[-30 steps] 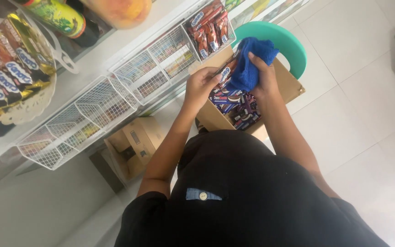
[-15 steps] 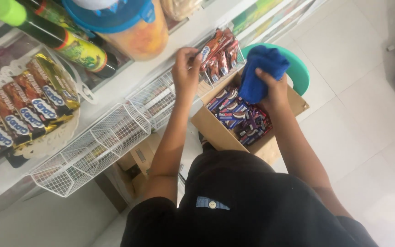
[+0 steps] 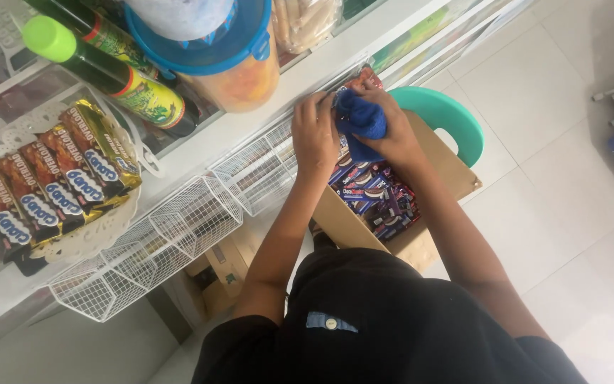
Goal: The person takes chocolate bars from a cardboard box and places them into wire baskets on a store shelf. The person holds a blue cloth in one hand while arranging the items with the other.
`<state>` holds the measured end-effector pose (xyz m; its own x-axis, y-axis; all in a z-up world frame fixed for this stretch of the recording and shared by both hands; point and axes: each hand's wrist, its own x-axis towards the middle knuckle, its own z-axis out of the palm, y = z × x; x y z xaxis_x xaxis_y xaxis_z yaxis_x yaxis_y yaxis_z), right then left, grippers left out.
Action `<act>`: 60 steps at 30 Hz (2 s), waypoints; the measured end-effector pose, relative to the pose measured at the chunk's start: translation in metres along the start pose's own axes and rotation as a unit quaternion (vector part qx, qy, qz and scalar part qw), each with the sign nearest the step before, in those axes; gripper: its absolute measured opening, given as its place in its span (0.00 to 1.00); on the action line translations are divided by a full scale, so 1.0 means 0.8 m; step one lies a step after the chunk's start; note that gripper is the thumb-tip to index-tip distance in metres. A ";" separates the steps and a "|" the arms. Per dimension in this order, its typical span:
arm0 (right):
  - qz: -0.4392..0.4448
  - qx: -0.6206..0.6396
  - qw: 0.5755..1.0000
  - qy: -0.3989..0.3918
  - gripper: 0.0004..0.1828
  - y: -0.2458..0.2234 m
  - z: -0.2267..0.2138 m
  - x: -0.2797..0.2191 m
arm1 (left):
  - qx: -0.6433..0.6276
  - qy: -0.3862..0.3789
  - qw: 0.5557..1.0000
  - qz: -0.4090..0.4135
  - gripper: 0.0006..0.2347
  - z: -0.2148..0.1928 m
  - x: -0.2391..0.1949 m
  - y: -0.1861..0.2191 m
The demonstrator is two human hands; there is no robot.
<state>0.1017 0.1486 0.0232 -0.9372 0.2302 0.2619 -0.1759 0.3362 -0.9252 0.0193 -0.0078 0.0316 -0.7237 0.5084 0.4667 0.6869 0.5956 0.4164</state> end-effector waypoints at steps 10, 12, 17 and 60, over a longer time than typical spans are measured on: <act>-0.055 -0.070 0.996 0.028 0.32 0.006 -0.001 0.014 | 0.046 -0.005 0.999 0.019 0.16 0.000 -0.008 0.010; -0.041 -0.048 0.998 0.017 0.30 0.001 0.001 0.011 | 0.014 -0.006 0.999 0.032 0.15 -0.003 -0.008 0.012; 0.151 0.200 0.933 0.259 0.30 0.008 0.016 -0.021 | -0.038 -0.025 0.999 -0.009 0.14 -0.007 -0.011 0.018; 0.623 0.244 0.526 0.526 0.44 0.177 -0.090 -0.625 | -0.017 -0.679 0.694 -0.240 0.27 0.143 -0.551 0.098</act>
<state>0.5672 0.1471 -0.2186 0.2220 0.4576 -0.8610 0.0794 -0.8886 -0.4518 0.3846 -0.1139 -0.2301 -0.2500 0.3878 -0.8872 0.3300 0.8955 0.2985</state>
